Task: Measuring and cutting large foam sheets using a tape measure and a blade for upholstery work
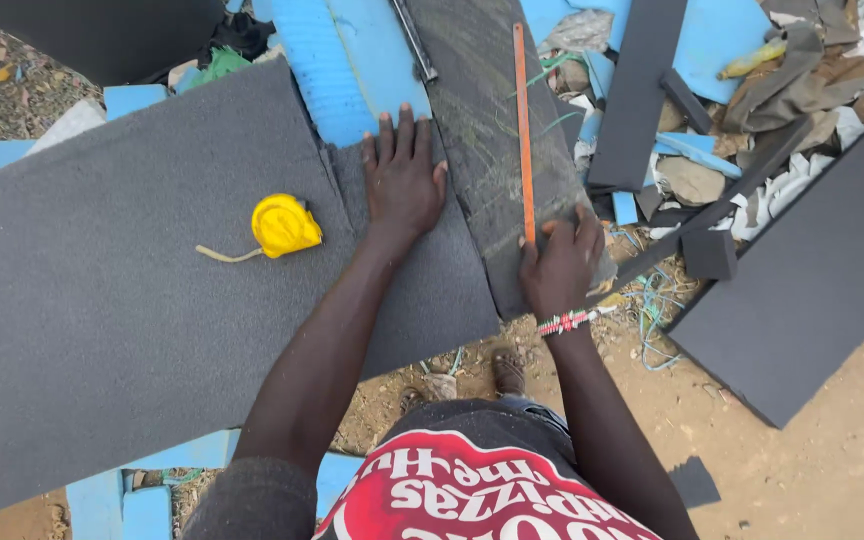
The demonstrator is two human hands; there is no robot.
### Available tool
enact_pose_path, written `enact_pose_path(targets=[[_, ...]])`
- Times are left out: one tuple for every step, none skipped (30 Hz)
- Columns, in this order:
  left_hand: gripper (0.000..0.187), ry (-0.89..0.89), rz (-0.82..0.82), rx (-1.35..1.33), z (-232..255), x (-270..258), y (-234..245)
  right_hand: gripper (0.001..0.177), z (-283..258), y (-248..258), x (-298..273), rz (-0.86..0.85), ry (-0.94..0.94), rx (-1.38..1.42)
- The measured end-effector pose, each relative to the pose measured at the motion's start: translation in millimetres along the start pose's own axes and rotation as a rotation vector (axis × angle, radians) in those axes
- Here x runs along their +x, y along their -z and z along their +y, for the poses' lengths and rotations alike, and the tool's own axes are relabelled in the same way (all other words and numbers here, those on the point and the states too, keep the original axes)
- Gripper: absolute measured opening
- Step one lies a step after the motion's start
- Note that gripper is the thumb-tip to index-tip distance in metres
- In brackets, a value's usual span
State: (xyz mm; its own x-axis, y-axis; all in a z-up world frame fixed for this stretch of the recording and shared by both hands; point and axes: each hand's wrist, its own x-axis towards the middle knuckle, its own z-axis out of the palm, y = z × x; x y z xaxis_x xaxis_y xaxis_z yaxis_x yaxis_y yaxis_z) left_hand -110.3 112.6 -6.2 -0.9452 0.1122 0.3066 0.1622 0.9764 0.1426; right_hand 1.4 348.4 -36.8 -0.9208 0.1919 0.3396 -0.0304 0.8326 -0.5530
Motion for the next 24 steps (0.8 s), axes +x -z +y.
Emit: enact_pose_path(targets=[[0.062,-0.002,-0.005,-0.005,-0.8,-0.7,-2.1,0.035,-2.7,2.4,3.2,-0.002,-0.005,-0.006],[0.072,-0.015,-0.016,0.028,-1.6,-0.8,-4.0,0.029,-5.5,4.8,7.1,0.01,0.008,-0.06],[0.083,-0.026,-0.023,0.061,-2.9,1.7,-5.7,0.023,-8.7,6.6,14.0,0.023,0.023,-0.114],[0.083,-0.027,-0.025,0.057,10.0,-13.1,8.4,0.023,5.9,1.2,14.4,0.022,0.022,-0.119],[0.091,-0.006,-0.124,0.001,21.7,-22.4,22.9,0.022,19.6,-5.6,19.6,-0.008,-0.039,-0.14],[0.1,0.015,-0.222,-0.055,33.3,-30.5,36.9,0.021,33.6,-12.7,26.2,-0.037,-0.1,-0.162],[0.1,0.009,-0.223,-0.057,44.4,-48.4,48.2,0.021,39.1,-8.3,23.5,-0.034,-0.104,-0.164],[0.099,-0.016,-0.231,-0.11,55.7,-65.9,58.9,0.019,45.3,-4.3,21.5,-0.058,-0.171,-0.145],[0.098,-0.04,-0.242,-0.165,68.1,-84.8,69.0,0.017,52.8,0.7,17.7,-0.083,-0.239,-0.127],[0.098,-0.045,-0.246,-0.169,66.7,-100.1,61.0,0.017,49.6,10.2,6.3,-0.082,-0.245,-0.131],[0.103,-0.073,-0.169,-0.128,66.3,-113.1,52.7,0.013,47.0,20.3,-1.9,-0.081,-0.288,-0.012],[0.108,-0.101,-0.091,-0.089,65.3,-126.7,44.4,0.01,43.8,30.0,-10.6,-0.079,-0.331,0.107],[0.108,-0.098,-0.086,-0.091,65.8,-123.2,41.0,0.01,40.8,32.3,-18.4,-0.078,-0.325,0.105],[0.111,-0.098,-0.082,-0.087,65.8,-121.1,38.5,0.009,37.0,34.9,-27.7,-0.096,-0.399,0.549],[0.115,-0.08,-0.079,-0.077,63.9,-123.5,39.3,0.009,30.6,37.0,-37.6,-0.135,-0.456,0.999],[0.115,-0.059,-0.074,-0.072,63.5,-130.8,42.9,0.009,27.1,40.5,-50.8,-0.156,-0.446,1.001],[0.119,-0.09,-0.079,-0.13,59.9,-128.0,46.0,0.012,22.0,39.3,-54.2,-0.158,-0.445,1.221],[0.124,-0.122,-0.082,-0.188,56.0,-124.8,49.4,0.015,17.0,38.0,-57.2,-0.165,-0.445,1.441],[0.124,-0.105,-0.074,-0.174,48.7,-126.8,51.4,0.015,16.7,31.4,-64.8,-0.185,-0.436,1.452],[0.108,-0.072,-0.027,-0.356,41.3,-128.1,53.4,0.008,16.5,24.6,-71.4,-0.259,-0.427,1.276],[0.093,-0.047,0.03,-0.539,35.3,-122.2,54.9,0.018,17.2,18.0,-71.0,-0.32,-0.406,1.097],[0.093,-0.04,0.048,-0.528,17.7,-119.5,63.6,0.018,8.9,18.7,-71.4,-0.33,-0.386,1.106],[0.081,0.074,0.204,-0.393,2.2,-118.3,71.3,0.018,2.6,21.2,-72.6,-0.33,-0.408,1.155],[0.071,0.188,0.357,-0.256,-13.1,-117.5,78.6,0.019,-3.0,23.4,-73.8,-0.33,-0.431,1.203]])
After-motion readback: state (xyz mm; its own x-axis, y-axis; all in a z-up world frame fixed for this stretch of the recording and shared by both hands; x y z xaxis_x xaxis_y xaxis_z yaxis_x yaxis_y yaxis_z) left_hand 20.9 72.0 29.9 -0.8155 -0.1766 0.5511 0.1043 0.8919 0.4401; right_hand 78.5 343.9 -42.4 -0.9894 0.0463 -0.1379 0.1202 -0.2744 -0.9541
